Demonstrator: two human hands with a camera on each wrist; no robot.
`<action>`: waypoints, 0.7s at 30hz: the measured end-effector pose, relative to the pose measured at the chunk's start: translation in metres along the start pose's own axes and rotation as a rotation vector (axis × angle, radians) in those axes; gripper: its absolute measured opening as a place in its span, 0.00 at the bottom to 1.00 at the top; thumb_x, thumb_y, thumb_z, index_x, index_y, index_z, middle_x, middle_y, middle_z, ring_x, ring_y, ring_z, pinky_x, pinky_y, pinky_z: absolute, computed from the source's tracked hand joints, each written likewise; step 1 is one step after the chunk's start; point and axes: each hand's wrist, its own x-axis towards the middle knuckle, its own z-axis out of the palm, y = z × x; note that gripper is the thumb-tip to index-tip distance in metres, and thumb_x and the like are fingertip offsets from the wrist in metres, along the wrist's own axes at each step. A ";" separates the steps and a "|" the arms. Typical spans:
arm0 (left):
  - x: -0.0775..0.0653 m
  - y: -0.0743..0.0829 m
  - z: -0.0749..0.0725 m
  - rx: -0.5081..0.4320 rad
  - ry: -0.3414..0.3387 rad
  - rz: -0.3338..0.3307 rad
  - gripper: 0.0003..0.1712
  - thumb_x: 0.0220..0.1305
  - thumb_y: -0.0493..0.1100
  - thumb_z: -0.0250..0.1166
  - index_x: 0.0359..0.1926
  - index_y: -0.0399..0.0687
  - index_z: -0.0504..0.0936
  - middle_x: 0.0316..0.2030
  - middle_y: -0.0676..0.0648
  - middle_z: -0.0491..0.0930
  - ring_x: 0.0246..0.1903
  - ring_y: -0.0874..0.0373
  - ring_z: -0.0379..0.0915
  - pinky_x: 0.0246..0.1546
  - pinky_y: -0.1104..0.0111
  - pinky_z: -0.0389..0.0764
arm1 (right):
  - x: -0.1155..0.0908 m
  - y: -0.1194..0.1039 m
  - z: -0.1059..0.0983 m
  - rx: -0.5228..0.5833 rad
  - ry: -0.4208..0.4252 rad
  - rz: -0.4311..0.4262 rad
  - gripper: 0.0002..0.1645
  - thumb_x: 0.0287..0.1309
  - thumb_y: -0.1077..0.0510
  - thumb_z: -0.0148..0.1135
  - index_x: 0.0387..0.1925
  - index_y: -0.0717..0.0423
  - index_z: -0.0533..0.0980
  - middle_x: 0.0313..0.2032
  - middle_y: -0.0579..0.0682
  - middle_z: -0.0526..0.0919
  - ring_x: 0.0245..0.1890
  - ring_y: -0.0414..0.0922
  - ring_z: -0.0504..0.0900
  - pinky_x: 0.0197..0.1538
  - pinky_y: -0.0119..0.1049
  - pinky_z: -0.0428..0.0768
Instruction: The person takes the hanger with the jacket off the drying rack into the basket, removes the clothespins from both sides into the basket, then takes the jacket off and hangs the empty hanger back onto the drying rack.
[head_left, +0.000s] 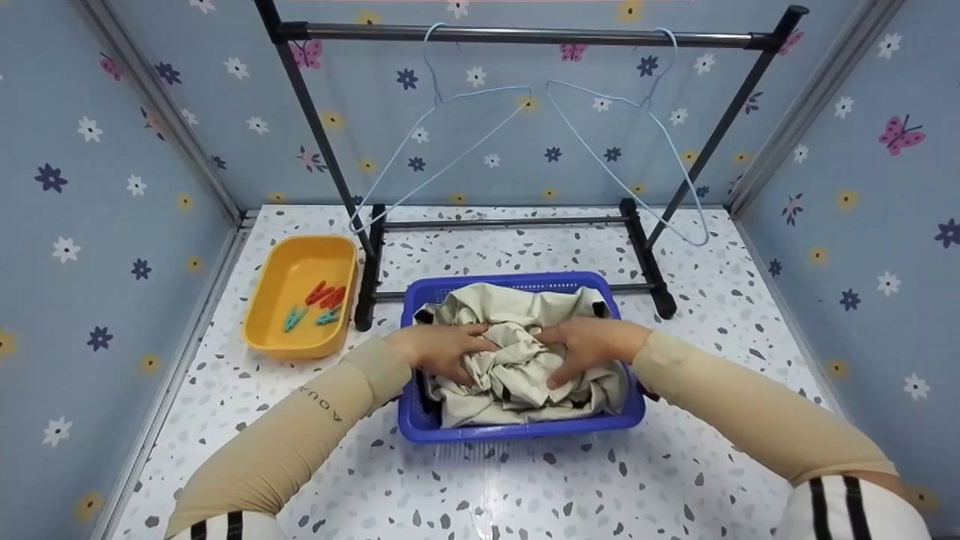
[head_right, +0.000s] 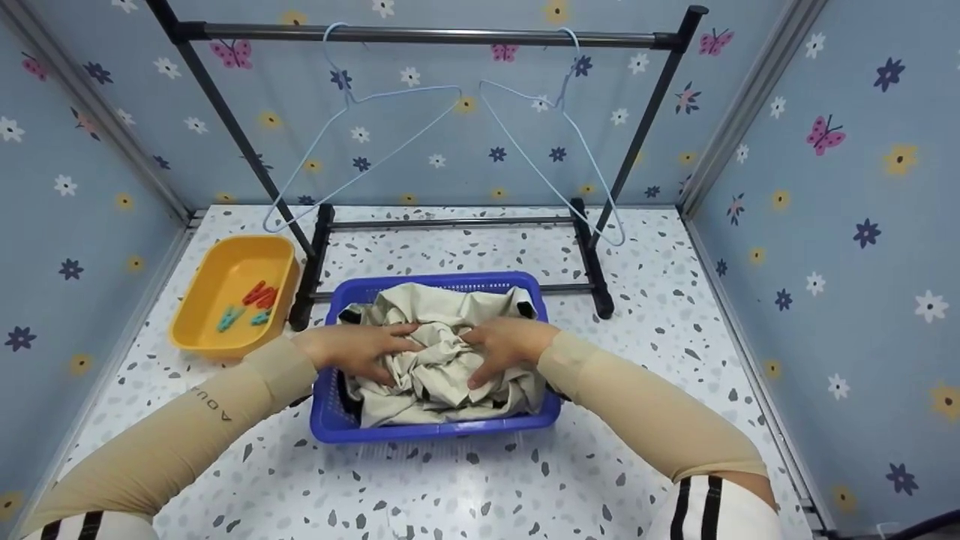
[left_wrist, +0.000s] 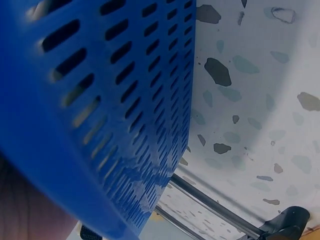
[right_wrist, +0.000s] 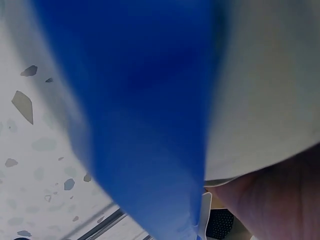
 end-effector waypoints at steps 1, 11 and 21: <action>0.000 0.000 0.000 -0.001 0.001 -0.002 0.47 0.71 0.53 0.71 0.86 0.68 0.61 0.89 0.45 0.44 0.76 0.36 0.69 0.72 0.43 0.77 | -0.001 0.000 0.000 -0.001 0.005 -0.002 0.58 0.60 0.32 0.76 0.83 0.52 0.65 0.78 0.59 0.73 0.75 0.66 0.74 0.79 0.60 0.69; -0.013 -0.001 0.002 -0.019 0.055 -0.009 0.50 0.73 0.56 0.71 0.87 0.70 0.55 0.89 0.48 0.37 0.48 0.48 0.87 0.41 0.63 0.86 | -0.012 -0.002 -0.010 0.002 0.025 0.017 0.61 0.63 0.29 0.71 0.85 0.54 0.60 0.83 0.61 0.64 0.81 0.66 0.65 0.83 0.62 0.61; -0.029 0.003 -0.005 0.058 0.219 0.012 0.53 0.67 0.65 0.73 0.87 0.71 0.58 0.89 0.46 0.42 0.66 0.34 0.79 0.70 0.43 0.78 | -0.033 0.002 -0.037 -0.108 0.337 -0.073 0.51 0.62 0.29 0.73 0.77 0.50 0.74 0.77 0.63 0.73 0.75 0.68 0.72 0.75 0.70 0.69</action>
